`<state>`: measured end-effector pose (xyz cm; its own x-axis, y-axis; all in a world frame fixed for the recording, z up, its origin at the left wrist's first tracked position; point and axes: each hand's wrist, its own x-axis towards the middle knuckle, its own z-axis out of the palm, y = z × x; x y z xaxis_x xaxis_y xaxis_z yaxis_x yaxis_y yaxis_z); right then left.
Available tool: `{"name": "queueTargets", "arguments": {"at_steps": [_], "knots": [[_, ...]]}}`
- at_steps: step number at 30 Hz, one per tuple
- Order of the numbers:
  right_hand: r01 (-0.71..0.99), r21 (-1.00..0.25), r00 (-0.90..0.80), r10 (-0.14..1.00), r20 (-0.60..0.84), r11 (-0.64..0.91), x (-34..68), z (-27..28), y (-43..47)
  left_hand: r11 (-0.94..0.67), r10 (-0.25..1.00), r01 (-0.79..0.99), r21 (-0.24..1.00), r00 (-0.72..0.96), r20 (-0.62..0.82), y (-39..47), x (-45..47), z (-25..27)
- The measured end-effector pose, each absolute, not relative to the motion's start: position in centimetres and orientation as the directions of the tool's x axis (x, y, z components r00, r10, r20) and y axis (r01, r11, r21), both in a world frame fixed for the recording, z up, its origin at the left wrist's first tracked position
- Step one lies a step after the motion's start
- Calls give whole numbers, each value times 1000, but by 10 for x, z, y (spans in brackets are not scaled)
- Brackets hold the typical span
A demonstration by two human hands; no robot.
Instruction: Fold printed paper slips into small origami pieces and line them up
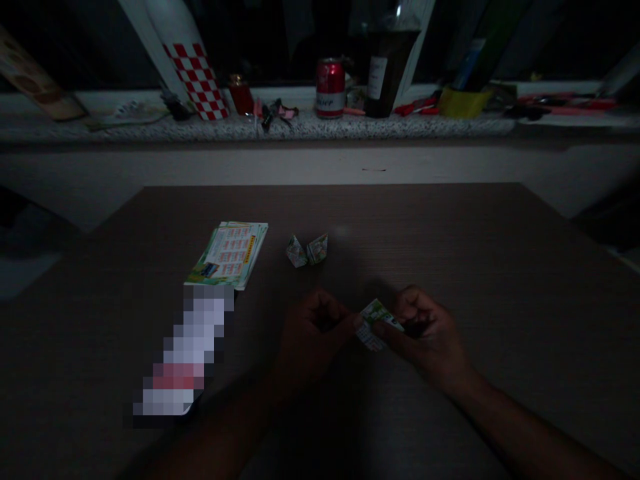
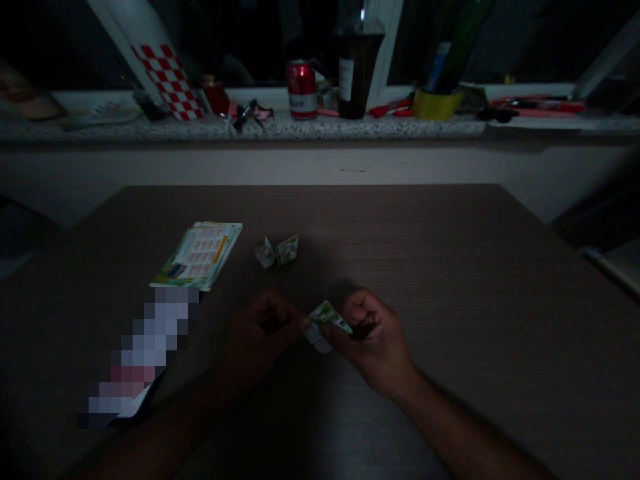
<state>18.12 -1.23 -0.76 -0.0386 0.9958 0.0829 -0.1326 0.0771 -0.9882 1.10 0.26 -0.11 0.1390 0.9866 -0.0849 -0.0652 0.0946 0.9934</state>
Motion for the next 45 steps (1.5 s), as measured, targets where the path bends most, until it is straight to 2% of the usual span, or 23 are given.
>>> {"name": "queueTargets", "arguments": {"at_steps": [3, 9, 13, 19, 24, 30, 34, 40, 45], "knots": [[-88, -989, -9, 993, 118, 117, 182, -8, -12, 94, 976, -14, 996, 197, -89, 2, 12, -3], [-69, -989, -15, 992, 129, 128, 180, -15, -14, 102, 980, 57, 993, 164, -110, 2, 13, 1], [-95, -987, -13, 991, 130, 128, 179, -15, -13, 120, 975, 11, 993, 189, -120, 6, 12, 3], [-103, -993, -31, 997, 68, 65, 183, -18, -11, 260, 918, -99, 960, 334, -215, 15, 4, -1], [-142, -989, -60, 997, 52, 43, 183, -17, -11, 231, 923, -101, 968, 337, -185, 15, 1, 2], [-148, -989, -71, 997, 6, -5, 186, -17, -8, 312, 884, -150, 938, 407, -229, 20, -2, -8], [-139, -990, -51, 998, -22, -29, 187, -18, -5, 294, 903, -203, 934, 381, -201, 21, -6, -13], [-157, -987, -61, 998, -25, -34, 185, -19, -1, 241, 931, -83, 967, 302, -206, 16, -3, -9], [-90, -996, -74, 997, 0, -7, 184, -18, -2, 188, 960, -42, 981, 218, -174, 15, -1, -7]]}}
